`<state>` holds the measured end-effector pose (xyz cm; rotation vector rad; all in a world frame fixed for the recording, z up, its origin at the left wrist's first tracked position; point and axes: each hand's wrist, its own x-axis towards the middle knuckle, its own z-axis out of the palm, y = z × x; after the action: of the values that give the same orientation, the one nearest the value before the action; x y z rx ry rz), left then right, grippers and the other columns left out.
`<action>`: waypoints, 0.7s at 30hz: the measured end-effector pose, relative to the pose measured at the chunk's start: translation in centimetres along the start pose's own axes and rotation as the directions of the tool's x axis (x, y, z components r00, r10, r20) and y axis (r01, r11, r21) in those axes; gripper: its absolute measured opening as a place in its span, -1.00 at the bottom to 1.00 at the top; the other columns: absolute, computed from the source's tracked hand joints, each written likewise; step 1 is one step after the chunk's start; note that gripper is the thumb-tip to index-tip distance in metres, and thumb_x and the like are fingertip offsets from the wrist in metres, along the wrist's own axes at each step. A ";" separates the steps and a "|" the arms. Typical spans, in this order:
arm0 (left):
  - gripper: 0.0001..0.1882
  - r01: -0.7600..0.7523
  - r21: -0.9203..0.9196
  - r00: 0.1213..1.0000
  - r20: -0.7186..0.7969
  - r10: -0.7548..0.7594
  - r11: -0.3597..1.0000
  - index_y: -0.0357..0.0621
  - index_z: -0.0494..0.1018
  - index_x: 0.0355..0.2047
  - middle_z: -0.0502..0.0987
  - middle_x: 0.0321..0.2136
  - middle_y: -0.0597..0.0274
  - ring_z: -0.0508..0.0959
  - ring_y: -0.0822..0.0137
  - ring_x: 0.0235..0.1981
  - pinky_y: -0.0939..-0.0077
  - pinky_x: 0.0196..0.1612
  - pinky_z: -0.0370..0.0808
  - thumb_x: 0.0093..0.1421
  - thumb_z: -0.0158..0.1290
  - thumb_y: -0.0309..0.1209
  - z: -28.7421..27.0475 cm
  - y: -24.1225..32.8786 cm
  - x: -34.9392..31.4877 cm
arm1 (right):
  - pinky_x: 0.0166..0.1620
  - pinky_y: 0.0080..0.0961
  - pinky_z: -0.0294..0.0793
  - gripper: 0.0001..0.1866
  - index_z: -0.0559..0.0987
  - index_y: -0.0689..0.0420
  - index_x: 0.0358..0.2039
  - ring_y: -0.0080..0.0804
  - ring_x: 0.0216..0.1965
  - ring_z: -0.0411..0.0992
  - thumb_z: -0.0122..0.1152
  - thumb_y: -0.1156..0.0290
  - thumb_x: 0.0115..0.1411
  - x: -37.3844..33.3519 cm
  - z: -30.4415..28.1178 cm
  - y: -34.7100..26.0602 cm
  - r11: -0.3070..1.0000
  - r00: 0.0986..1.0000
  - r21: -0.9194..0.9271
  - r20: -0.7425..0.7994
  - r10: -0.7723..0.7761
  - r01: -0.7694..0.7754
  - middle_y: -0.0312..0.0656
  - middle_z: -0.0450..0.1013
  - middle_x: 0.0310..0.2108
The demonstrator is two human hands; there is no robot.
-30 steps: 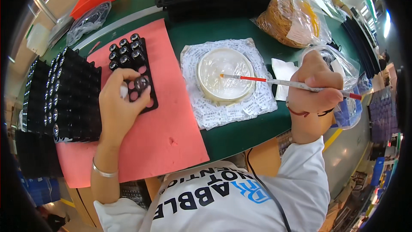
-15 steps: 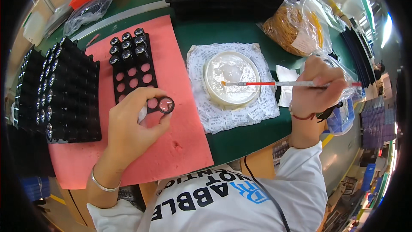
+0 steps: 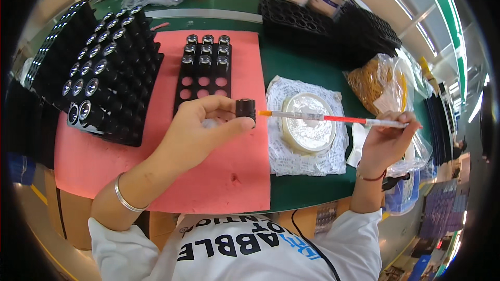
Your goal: Applying a yellow coating to the rim of small cylindrical parts using a fine brush at a workbench.
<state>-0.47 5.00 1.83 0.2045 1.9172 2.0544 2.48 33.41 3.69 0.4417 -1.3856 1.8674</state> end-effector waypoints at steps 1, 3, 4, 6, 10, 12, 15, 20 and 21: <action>-0.72 -0.008 -0.001 1.000 0.016 0.008 1.000 -0.29 0.43 -0.39 0.44 -0.51 0.34 0.36 0.62 -0.48 0.76 -0.41 0.29 -0.09 0.15 -0.38 -0.1 -0.2 0.0 | -0.53 -0.70 0.21 -0.71 0.28 0.12 -0.49 -0.56 -0.64 0.20 -0.17 0.16 0.18 -0.2 -0.1 0.1 0.999 1.000 -0.024 -0.001 -0.023 0.023 -0.29 0.25 -0.65; -0.71 -0.033 -0.001 0.999 0.034 0.033 0.999 -0.28 0.44 -0.40 0.43 -0.52 0.34 0.35 0.61 -0.48 0.75 -0.41 0.29 -0.11 0.17 -0.36 -0.4 -0.4 -0.1 | -0.55 -0.64 0.29 -0.69 0.26 0.14 -0.49 -0.47 -0.68 0.27 -0.27 0.16 0.21 -0.1 0.4 0.3 0.995 0.996 -0.063 -0.043 -0.077 0.074 -0.20 0.26 -0.69; -0.71 -0.037 -0.006 0.999 0.029 0.037 0.999 -0.28 0.44 -0.40 0.43 -0.52 0.34 0.35 0.61 -0.48 0.75 -0.41 0.29 -0.11 0.17 -0.36 -0.4 -0.3 -0.1 | -0.55 -0.64 0.29 -0.69 0.26 0.14 -0.49 -0.47 -0.68 0.27 -0.27 0.16 0.21 -0.1 0.5 0.4 0.995 0.996 -0.061 -0.036 -0.077 0.075 -0.20 0.26 -0.69; -0.71 -0.032 0.020 0.999 0.038 0.031 0.999 -0.28 0.44 -0.41 0.43 -0.52 0.34 0.35 0.61 -0.48 0.74 -0.40 0.29 -0.11 0.17 -0.35 -0.4 -0.1 -0.2 | -0.54 -0.64 0.31 -0.69 0.26 0.14 -0.48 -0.45 -0.68 0.29 -0.27 0.15 0.21 -0.2 0.5 0.6 0.993 0.997 -0.092 -0.010 -0.079 0.078 -0.17 0.28 -0.69; -0.72 -0.069 0.044 0.997 0.049 0.067 0.997 -0.28 0.44 -0.41 0.43 -0.52 0.34 0.35 0.61 -0.48 0.73 -0.39 0.29 -0.10 0.16 -0.35 -0.4 0.0 -0.2 | -0.54 -0.64 0.32 -0.68 0.25 0.15 -0.48 -0.43 -0.67 0.31 -0.26 0.15 0.20 -0.3 0.5 0.7 0.991 0.997 -0.111 -0.005 -0.075 0.074 -0.13 0.31 -0.68; -0.72 -0.013 0.011 0.998 0.060 0.012 1.000 -0.28 0.43 -0.39 0.43 -0.51 0.34 0.36 0.61 -0.47 0.75 -0.39 0.29 -0.08 0.14 -0.35 -0.6 0.0 -0.2 | -0.54 -0.65 0.33 -0.68 0.26 0.15 -0.48 -0.42 -0.67 0.32 -0.26 0.14 0.20 -0.3 0.3 0.9 0.987 0.994 -0.122 0.040 -0.102 0.106 -0.11 0.32 -0.67; -0.72 -0.003 -0.074 0.998 0.069 0.008 0.997 -0.29 0.42 -0.35 0.44 -0.47 0.33 0.36 0.62 -0.46 0.77 -0.39 0.29 -0.04 0.12 -0.37 -0.5 0.0 -0.3 | -0.54 -0.66 0.33 -0.68 0.26 0.16 -0.47 -0.42 -0.67 0.32 -0.27 0.15 0.21 -0.1 0.0 1.1 0.987 0.992 -0.122 0.083 -0.098 0.108 -0.10 0.33 -0.67; -0.72 0.035 -0.133 0.993 0.112 -0.020 0.990 -0.30 0.38 -0.28 0.44 -0.40 0.31 0.38 0.61 -0.42 0.78 -0.34 0.31 0.00 0.07 -0.40 -0.4 0.6 -0.5 | -0.54 -0.67 0.33 -0.69 0.27 0.17 -0.47 -0.43 -0.67 0.32 -0.29 0.18 0.21 0.1 0.0 1.0 0.991 0.998 -0.121 0.027 -0.049 0.052 -0.09 0.33 -0.67; -0.72 0.035 -0.165 0.993 0.119 -0.015 0.986 -0.29 0.38 -0.27 0.44 -0.39 0.30 0.39 0.60 -0.41 0.77 -0.32 0.32 0.01 0.06 -0.42 -0.4 0.6 -0.5 | -0.54 -0.68 0.33 -0.69 0.27 0.17 -0.47 -0.43 -0.68 0.33 -0.29 0.19 0.22 0.1 0.0 1.0 0.993 1.000 -0.112 0.008 -0.022 0.023 -0.09 0.33 -0.66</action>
<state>-0.20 4.45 2.49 0.2535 1.6613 2.1241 1.67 33.32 3.13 0.4058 -1.4754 1.7611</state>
